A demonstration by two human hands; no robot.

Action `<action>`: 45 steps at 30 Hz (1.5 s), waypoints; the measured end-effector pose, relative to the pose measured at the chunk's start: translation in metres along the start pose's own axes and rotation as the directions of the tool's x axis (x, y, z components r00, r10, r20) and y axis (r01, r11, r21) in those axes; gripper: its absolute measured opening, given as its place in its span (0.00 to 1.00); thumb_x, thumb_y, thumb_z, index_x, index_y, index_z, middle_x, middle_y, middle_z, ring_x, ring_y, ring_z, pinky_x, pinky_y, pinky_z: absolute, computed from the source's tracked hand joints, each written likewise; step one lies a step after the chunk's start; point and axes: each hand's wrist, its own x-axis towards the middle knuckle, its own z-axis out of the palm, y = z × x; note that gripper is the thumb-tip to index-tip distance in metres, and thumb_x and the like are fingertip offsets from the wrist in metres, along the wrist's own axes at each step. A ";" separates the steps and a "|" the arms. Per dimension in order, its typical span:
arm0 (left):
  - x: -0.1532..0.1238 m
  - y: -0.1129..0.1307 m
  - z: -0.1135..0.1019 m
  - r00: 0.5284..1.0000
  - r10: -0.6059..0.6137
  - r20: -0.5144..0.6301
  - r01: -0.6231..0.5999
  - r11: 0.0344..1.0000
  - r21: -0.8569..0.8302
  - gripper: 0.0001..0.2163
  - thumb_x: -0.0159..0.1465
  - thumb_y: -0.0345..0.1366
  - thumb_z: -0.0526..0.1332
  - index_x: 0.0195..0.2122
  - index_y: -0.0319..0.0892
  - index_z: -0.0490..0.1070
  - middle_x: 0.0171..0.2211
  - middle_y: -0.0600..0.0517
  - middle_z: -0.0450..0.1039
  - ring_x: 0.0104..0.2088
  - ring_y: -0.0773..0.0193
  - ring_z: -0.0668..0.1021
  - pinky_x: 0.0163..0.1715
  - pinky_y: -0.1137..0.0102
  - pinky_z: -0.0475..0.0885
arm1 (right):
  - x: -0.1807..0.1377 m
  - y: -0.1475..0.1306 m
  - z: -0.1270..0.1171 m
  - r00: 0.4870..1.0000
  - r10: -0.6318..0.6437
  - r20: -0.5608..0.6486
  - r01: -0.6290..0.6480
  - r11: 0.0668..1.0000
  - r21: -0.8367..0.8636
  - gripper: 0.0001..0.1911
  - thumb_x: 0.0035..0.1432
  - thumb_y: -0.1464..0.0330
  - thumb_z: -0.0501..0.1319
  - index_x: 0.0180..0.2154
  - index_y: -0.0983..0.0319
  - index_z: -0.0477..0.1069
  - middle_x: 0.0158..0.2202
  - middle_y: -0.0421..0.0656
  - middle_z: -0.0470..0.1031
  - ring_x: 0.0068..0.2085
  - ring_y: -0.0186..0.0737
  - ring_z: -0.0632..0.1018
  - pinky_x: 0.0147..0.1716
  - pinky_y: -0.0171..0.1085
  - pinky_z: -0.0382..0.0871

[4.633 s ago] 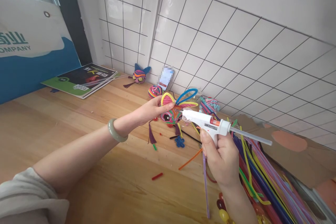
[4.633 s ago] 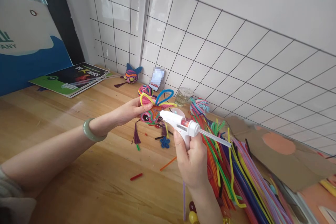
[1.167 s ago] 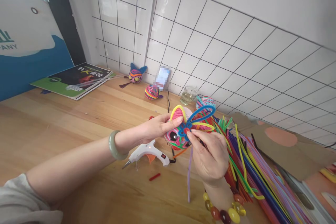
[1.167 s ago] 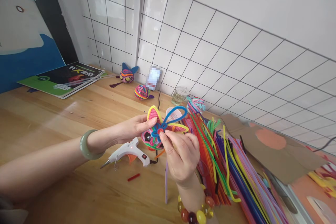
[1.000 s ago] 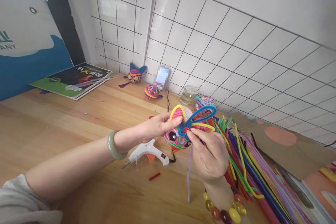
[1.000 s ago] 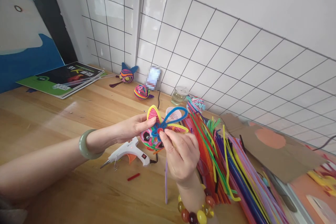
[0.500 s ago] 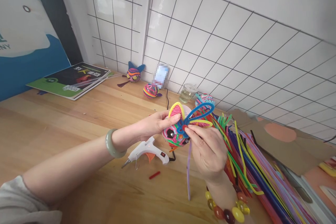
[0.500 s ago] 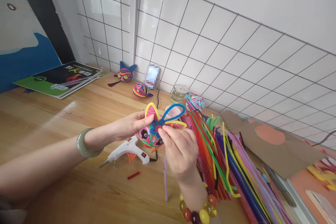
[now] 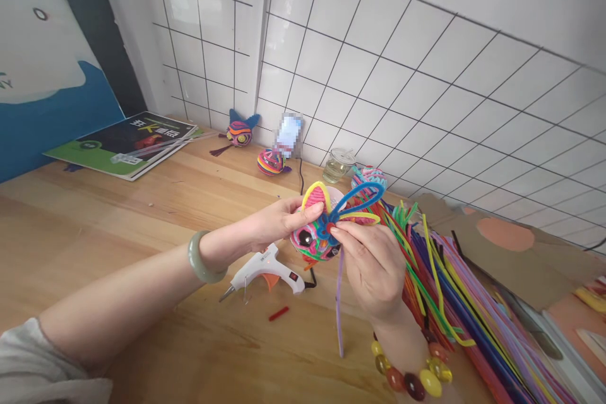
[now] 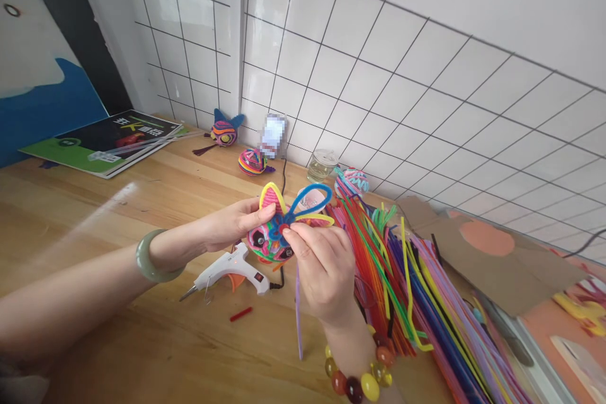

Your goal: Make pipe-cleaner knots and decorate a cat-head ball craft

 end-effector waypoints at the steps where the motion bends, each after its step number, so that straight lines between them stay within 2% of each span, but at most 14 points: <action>1: 0.000 0.000 0.000 1.000 0.002 0.000 -0.002 1.000 0.003 0.17 0.62 0.49 0.58 0.33 0.38 0.71 0.25 0.55 0.72 0.23 0.73 0.71 0.28 0.76 0.68 | 0.000 0.000 0.000 1.000 0.000 0.005 0.000 1.000 0.002 0.20 0.56 0.81 0.59 0.48 0.59 0.72 0.41 0.47 0.79 0.39 0.42 0.78 0.37 0.42 0.68; 7: -0.001 0.000 0.002 0.999 -0.016 -0.041 0.017 0.999 0.043 0.18 0.61 0.51 0.58 0.31 0.38 0.70 0.25 0.55 0.71 0.23 0.73 0.70 0.26 0.76 0.67 | 0.001 0.000 -0.003 0.999 -0.003 0.037 0.003 1.000 -0.017 0.19 0.57 0.80 0.59 0.49 0.58 0.71 0.41 0.47 0.79 0.39 0.42 0.78 0.37 0.42 0.68; 16: -0.003 0.000 0.006 0.996 -0.018 -0.088 0.025 0.996 0.084 0.20 0.61 0.53 0.56 0.30 0.39 0.70 0.23 0.55 0.69 0.26 0.69 0.71 0.30 0.73 0.67 | 0.001 -0.001 -0.004 0.997 -0.008 0.077 0.010 0.999 -0.034 0.20 0.57 0.79 0.59 0.50 0.59 0.70 0.42 0.47 0.78 0.41 0.42 0.78 0.37 0.42 0.67; 21: -0.005 0.001 0.007 0.992 -0.019 -0.123 0.033 0.993 0.111 0.21 0.62 0.55 0.54 0.33 0.39 0.70 0.26 0.55 0.69 0.25 0.70 0.69 0.25 0.75 0.63 | 0.001 0.001 -0.005 0.996 -0.014 0.089 0.018 0.999 -0.036 0.21 0.59 0.78 0.58 0.52 0.56 0.69 0.42 0.46 0.79 0.41 0.42 0.78 0.38 0.42 0.68; 24: -0.005 0.004 0.007 0.996 -0.041 -0.077 0.051 0.990 0.133 0.20 0.60 0.53 0.57 0.38 0.39 0.71 0.28 0.53 0.70 0.27 0.70 0.70 0.24 0.75 0.62 | 0.001 0.002 -0.005 0.996 -0.018 0.091 0.020 1.000 -0.017 0.21 0.59 0.78 0.57 0.53 0.56 0.69 0.43 0.46 0.78 0.43 0.42 0.78 0.39 0.43 0.69; 27: -0.005 0.008 0.008 0.999 -0.053 -0.008 0.054 0.994 0.094 0.17 0.58 0.47 0.63 0.42 0.40 0.71 0.33 0.51 0.73 0.31 0.68 0.73 0.30 0.74 0.66 | 0.001 0.002 -0.005 0.997 -0.030 0.075 0.031 1.000 -0.006 0.21 0.57 0.79 0.59 0.51 0.58 0.70 0.43 0.47 0.78 0.43 0.43 0.78 0.39 0.42 0.69; 30: -0.005 0.008 0.008 0.998 -0.041 0.038 0.041 0.999 0.018 0.16 0.57 0.43 0.65 0.43 0.40 0.72 0.36 0.50 0.74 0.34 0.66 0.74 0.35 0.71 0.68 | 0.001 0.002 -0.004 0.997 -0.029 0.070 0.029 1.000 -0.006 0.22 0.57 0.80 0.59 0.51 0.57 0.71 0.43 0.47 0.78 0.42 0.43 0.77 0.39 0.43 0.69; 32: -0.004 0.005 0.007 0.999 -0.034 0.038 0.035 0.999 -0.004 0.14 0.58 0.42 0.65 0.42 0.40 0.72 0.35 0.50 0.74 0.34 0.67 0.74 0.35 0.71 0.69 | 0.001 0.001 -0.003 0.997 0.011 0.077 -0.012 1.000 0.014 0.21 0.57 0.80 0.58 0.49 0.56 0.72 0.43 0.47 0.77 0.43 0.43 0.77 0.39 0.43 0.70; 35: -0.002 0.002 0.001 0.999 -0.042 -0.011 0.042 0.999 0.011 0.13 0.57 0.42 0.65 0.39 0.38 0.73 0.33 0.51 0.74 0.31 0.68 0.74 0.31 0.73 0.68 | 0.003 -0.002 -0.002 0.984 0.166 0.064 -0.173 0.979 0.110 0.18 0.59 0.78 0.57 0.47 0.54 0.73 0.45 0.46 0.74 0.43 0.41 0.77 0.41 0.43 0.72; 37: 0.000 0.000 -0.004 0.997 -0.047 -0.069 0.048 0.999 0.014 0.14 0.57 0.43 0.65 0.37 0.37 0.73 0.32 0.49 0.75 0.29 0.68 0.74 0.29 0.73 0.67 | 0.004 -0.003 -0.002 0.944 0.328 -0.011 -0.320 0.925 0.204 0.14 0.60 0.75 0.57 0.44 0.55 0.74 0.45 0.46 0.73 0.44 0.42 0.76 0.41 0.43 0.74; 39: 0.002 0.000 -0.009 0.990 -0.045 -0.136 0.045 0.999 -0.002 0.14 0.56 0.43 0.65 0.36 0.36 0.73 0.32 0.48 0.75 0.29 0.67 0.74 0.29 0.72 0.68 | 0.004 -0.002 -0.002 0.855 0.510 -0.094 -0.460 0.830 0.315 0.09 0.59 0.72 0.59 0.42 0.57 0.73 0.44 0.46 0.72 0.44 0.42 0.76 0.39 0.42 0.75; 40: 0.002 0.001 -0.011 0.986 -0.037 -0.165 0.035 0.999 -0.018 0.14 0.56 0.43 0.65 0.36 0.36 0.73 0.32 0.48 0.75 0.29 0.66 0.74 0.30 0.72 0.68 | 0.003 -0.001 -0.001 0.800 0.593 -0.093 -0.526 0.767 0.367 0.08 0.59 0.70 0.59 0.41 0.58 0.73 0.44 0.47 0.72 0.43 0.42 0.76 0.38 0.41 0.75; 42: 0.004 0.002 -0.014 0.979 -0.019 -0.205 0.010 0.999 -0.047 0.14 0.56 0.42 0.66 0.36 0.36 0.73 0.31 0.49 0.75 0.30 0.66 0.75 0.32 0.71 0.69 | 0.001 0.004 0.002 0.705 0.709 0.022 -0.640 0.622 0.452 0.09 0.59 0.66 0.61 0.42 0.59 0.72 0.43 0.47 0.74 0.41 0.41 0.77 0.38 0.40 0.75; 45: 0.005 0.004 -0.016 0.972 0.000 -0.237 -0.023 0.995 -0.093 0.13 0.55 0.40 0.65 0.36 0.36 0.73 0.33 0.48 0.76 0.31 0.64 0.76 0.35 0.69 0.70 | -0.004 0.009 0.010 0.629 0.711 0.314 -0.737 0.416 0.533 0.17 0.58 0.61 0.61 0.49 0.59 0.68 0.48 0.49 0.75 0.47 0.43 0.77 0.44 0.43 0.73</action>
